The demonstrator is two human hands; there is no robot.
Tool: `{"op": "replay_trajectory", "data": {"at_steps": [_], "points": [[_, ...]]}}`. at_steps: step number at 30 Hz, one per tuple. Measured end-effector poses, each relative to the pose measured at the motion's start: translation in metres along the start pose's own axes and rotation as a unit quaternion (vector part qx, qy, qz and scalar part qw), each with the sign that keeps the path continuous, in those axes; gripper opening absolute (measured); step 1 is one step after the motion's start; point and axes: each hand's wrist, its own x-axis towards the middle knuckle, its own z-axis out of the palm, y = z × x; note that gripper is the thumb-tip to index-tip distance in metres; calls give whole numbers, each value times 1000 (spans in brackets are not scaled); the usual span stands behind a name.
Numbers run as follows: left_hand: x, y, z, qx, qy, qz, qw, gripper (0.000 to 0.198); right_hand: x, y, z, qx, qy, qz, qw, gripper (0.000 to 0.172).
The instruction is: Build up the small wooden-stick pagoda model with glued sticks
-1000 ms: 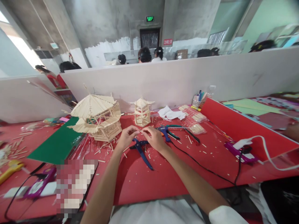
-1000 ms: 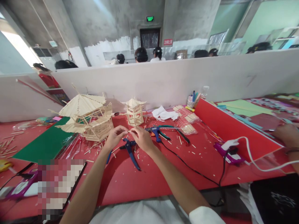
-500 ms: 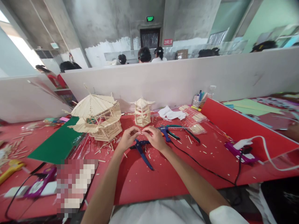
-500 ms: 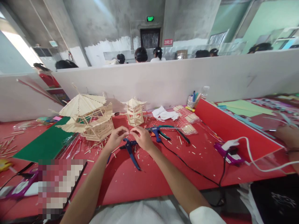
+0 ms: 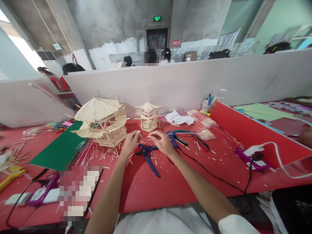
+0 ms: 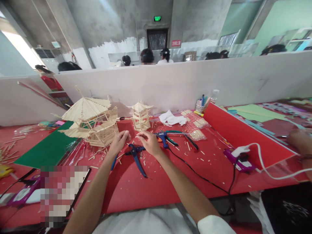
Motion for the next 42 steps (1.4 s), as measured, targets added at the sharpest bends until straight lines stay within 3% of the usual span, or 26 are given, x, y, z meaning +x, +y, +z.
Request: {"op": "replay_trajectory", "data": {"at_steps": [8,15,20,24,28,30,34,37,42], "points": [[-3,-11,10,185,-39,30,982,18,4,21,-8,-104,-24,18,994,11],[11,-18,30,327,-108,-33,938,21,8,34,-18,-227,-62,8,972,12],[33,-14,54,436,-166,-72,882,21,9,38,-19,-222,-64,17,973,9],[36,-14,66,443,-170,-67,878,20,8,43,-17,-197,-70,27,977,10],[28,-16,62,429,-160,-43,888,20,8,42,-15,-190,-73,18,979,11],[23,-16,54,383,-142,-28,912,20,9,38,-15,-173,-76,12,982,10],[12,-14,38,115,-83,18,990,19,8,31,-15,-119,-86,19,989,12],[3,-11,32,-25,-72,15,997,22,7,29,-13,-63,-85,36,994,13],[-4,-12,33,-101,-45,-29,993,31,5,27,-12,-9,-95,62,994,7]]}}
